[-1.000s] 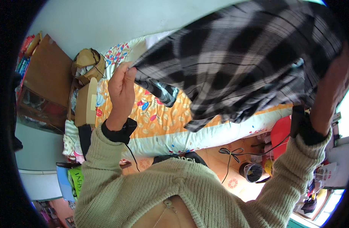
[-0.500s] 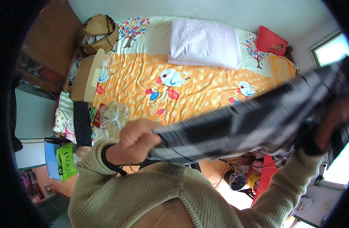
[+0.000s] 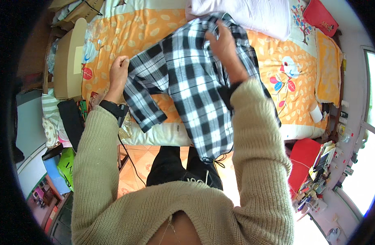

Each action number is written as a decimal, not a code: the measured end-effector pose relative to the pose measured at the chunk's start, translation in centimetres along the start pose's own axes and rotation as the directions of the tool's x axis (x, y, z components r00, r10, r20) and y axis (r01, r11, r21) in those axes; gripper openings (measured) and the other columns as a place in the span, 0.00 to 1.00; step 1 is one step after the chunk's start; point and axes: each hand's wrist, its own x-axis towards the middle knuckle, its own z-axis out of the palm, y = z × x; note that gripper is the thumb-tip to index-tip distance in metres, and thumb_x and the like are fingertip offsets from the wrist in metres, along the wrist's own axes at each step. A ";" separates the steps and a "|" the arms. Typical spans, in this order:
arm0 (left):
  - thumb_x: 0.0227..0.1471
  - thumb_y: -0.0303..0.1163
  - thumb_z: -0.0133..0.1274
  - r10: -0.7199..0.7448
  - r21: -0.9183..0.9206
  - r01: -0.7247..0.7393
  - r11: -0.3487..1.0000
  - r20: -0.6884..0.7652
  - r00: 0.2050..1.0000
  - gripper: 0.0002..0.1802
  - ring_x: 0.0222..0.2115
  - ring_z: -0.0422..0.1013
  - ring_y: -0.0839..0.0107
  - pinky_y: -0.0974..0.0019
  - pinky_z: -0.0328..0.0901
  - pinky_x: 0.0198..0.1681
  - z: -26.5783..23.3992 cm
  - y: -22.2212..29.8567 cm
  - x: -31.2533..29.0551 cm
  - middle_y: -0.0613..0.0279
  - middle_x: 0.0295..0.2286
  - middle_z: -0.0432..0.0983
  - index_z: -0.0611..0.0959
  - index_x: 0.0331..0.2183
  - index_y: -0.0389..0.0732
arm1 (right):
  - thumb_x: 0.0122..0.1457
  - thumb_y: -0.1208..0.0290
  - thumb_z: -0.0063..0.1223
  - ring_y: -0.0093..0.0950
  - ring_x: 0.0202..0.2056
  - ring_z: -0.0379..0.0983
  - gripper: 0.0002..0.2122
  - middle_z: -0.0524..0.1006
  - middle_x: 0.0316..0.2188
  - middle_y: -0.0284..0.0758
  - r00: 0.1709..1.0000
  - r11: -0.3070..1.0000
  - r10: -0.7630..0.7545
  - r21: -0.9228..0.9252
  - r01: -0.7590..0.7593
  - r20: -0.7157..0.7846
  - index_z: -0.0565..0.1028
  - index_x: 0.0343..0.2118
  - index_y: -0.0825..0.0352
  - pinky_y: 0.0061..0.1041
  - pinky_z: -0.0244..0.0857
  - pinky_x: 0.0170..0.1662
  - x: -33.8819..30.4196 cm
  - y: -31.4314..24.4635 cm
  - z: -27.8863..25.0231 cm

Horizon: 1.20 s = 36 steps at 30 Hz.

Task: The person folds a white duvet on a bed, then folds a blue towel and a black-and-white checkered shirt. The person places the folded items on the bed.

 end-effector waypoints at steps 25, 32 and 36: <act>0.56 0.33 0.48 -0.052 -0.032 0.158 0.987 0.862 0.505 0.15 0.34 0.72 0.75 0.69 0.67 0.37 23.5 10.7 -12.5 0.63 0.34 0.77 0.80 0.43 0.37 | 0.47 0.74 0.55 0.38 0.59 0.57 0.31 0.63 0.58 0.38 0.627 0.404 0.582 -0.485 -0.776 -0.518 0.63 0.58 0.61 0.44 0.48 0.58 -35.8 10.3 -16.0; 0.54 0.28 0.47 0.214 -0.171 -0.132 0.976 0.675 0.706 0.14 0.40 0.71 0.69 0.69 0.66 0.42 34.7 14.5 -14.9 0.60 0.40 0.73 0.80 0.42 0.37 | 0.57 0.58 0.51 0.38 0.60 0.57 0.26 0.65 0.58 0.37 0.541 0.424 0.750 -0.350 -0.835 -0.381 0.65 0.57 0.61 0.47 0.45 0.59 -37.8 17.5 -21.0; 0.52 0.24 0.46 0.488 -0.098 -0.542 0.834 0.588 0.645 0.17 0.50 0.67 0.54 0.60 0.63 0.52 37.8 17.1 -13.9 0.49 0.54 0.63 0.77 0.45 0.35 | 0.53 0.63 0.57 0.38 0.58 0.60 0.28 0.66 0.56 0.36 0.545 0.399 0.799 -0.456 -0.796 -0.253 0.64 0.58 0.59 0.48 0.48 0.57 -37.6 19.0 -23.2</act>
